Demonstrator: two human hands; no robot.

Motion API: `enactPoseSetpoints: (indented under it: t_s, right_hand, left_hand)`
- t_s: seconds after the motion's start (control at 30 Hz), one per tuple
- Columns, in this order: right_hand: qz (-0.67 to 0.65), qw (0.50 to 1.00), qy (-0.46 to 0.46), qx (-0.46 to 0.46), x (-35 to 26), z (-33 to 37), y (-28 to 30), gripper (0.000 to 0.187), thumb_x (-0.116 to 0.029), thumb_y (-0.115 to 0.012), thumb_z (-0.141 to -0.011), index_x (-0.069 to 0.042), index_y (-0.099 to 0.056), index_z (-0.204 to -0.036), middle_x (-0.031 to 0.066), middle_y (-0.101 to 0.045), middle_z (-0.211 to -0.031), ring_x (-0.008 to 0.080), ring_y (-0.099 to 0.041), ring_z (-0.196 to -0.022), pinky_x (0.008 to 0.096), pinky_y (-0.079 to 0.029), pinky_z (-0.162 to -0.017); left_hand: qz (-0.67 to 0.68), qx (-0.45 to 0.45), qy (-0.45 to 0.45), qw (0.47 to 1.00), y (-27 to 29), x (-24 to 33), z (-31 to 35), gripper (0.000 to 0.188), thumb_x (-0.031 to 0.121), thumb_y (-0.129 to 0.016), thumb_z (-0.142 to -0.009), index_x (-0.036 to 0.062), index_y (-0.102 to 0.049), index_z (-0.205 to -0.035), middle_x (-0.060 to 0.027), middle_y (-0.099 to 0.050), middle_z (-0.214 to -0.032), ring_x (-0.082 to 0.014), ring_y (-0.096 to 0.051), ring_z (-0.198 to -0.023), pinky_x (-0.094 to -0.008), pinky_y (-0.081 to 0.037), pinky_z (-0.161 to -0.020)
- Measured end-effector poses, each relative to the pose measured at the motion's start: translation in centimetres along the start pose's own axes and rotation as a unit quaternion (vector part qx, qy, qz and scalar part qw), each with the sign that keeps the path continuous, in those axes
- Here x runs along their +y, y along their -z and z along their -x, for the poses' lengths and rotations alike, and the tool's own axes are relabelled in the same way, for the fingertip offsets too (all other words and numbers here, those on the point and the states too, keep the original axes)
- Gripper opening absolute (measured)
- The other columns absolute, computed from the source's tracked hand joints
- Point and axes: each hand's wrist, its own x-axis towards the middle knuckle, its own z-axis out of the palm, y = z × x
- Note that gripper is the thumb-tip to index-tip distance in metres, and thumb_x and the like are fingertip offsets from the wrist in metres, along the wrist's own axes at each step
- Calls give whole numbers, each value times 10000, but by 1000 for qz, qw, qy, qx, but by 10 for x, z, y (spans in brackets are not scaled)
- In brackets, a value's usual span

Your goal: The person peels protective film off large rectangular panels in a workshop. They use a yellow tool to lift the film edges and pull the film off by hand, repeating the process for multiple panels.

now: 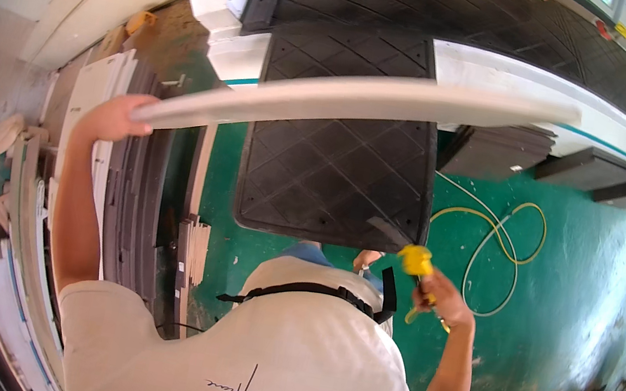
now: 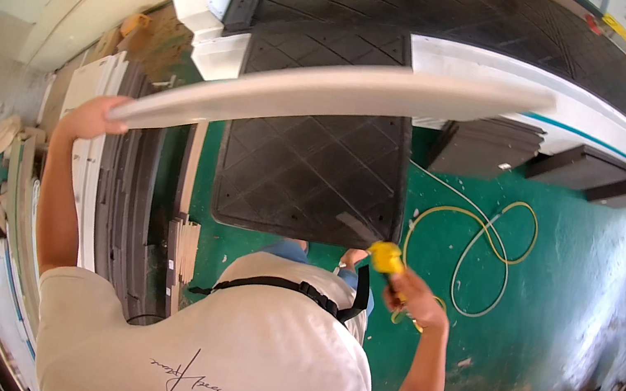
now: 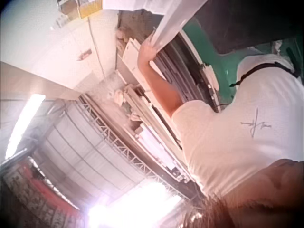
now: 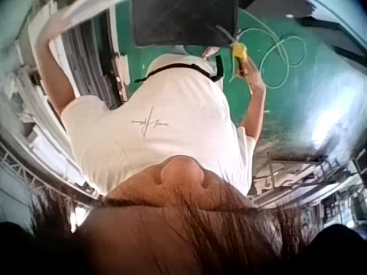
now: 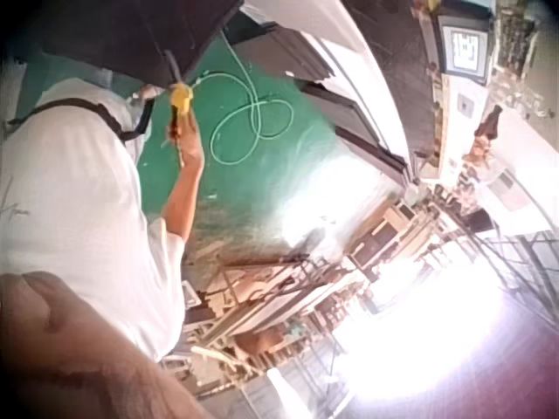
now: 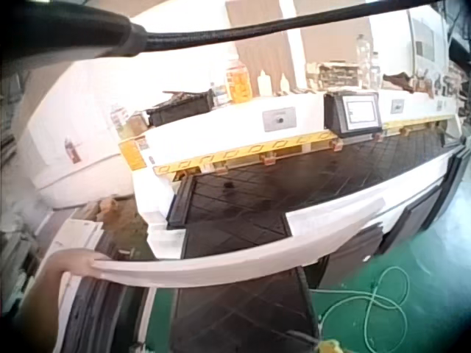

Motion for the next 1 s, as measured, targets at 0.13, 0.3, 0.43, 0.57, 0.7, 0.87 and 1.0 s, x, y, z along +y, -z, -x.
enactPoseSetpoints:
  t_s: [0.13, 0.3, 0.43, 0.57, 0.7, 0.87, 1.0]
  right_hand:
    - [30, 992, -1, -126, -38, -23, -60, 449, -398, -487, -1094, -76, -508, -1406, -14, -621, -860, 73, -542, -736, 233, -422, -655]
    - [206, 943, -23, -261, -60, 2, -82, 571, -412, -504, -1087, -17, -432, -1493, 35, -599, -873, 112, -573, -775, 295, -497, -741]
    - [100, 994, 17, -33, -57, 13, -80, 417, -329, -426, -1113, -49, -470, -1419, -9, -560, -779, 71, -512, -692, 232, -432, -632]
    - [21, 967, 75, 241, -51, -30, -104, 280, -343, -445, -1110, -103, -523, -1232, -11, -548, -758, 72, -525, -631, 226, -399, -515]
    - [-8, 980, 28, 197, -50, -86, -140, 248, -303, -532, -1071, -124, -520, -1242, -5, -567, -763, 89, -553, -612, 238, -402, -455]
    - [-108, 950, 144, 254, -61, -186, -210, 522, -23, -543, -935, -49, -364, -1424, 94, -541, -1396, 310, -732, -1013, 332, -536, -556]
    - [-111, 940, 281, 157, -71, -238, -308, 493, -6, -570, -979, -31, -401, -1441, 121, -563, -1248, 227, -610, -1155, 357, -639, -755]
  left_hand:
    - [-100, -3, -49, 994, -64, 19, 44, 711, -87, -612, -761, 67, -532, -1451, -221, -591, -1410, -395, -558, -1310, -428, -431, -1127]
    - [-162, 100, 32, 981, -224, 9, 84, 893, -147, -573, -721, 120, -407, -1557, -227, -414, -1580, -517, -393, -1422, -538, -334, -1191]
    - [-136, 162, 94, 973, -341, -10, 77, 931, -141, -628, -712, 145, -394, -1567, -177, -309, -1646, -488, -277, -1493, -590, -268, -1214]
    - [-155, 246, 80, 954, -411, -45, 50, 963, -119, -677, -707, 164, -379, -1577, -141, -276, -1665, -476, -255, -1504, -601, -242, -1226]
    - [-81, 234, 75, 966, -399, -35, 26, 926, -150, -626, -720, 120, -382, -1572, -143, -285, -1662, -477, -245, -1508, -600, -213, -1233]
    - [-85, 228, 16, 970, -373, -32, 5, 908, -21, -716, -738, 90, -371, -1570, -215, -272, -1652, -478, -235, -1516, -590, -230, -1229]
    - [225, 140, -162, 951, -336, -17, 12, 708, 27, -696, -839, 32, -439, -1499, -274, -483, -1492, -417, -444, -1425, -527, -369, -1170]
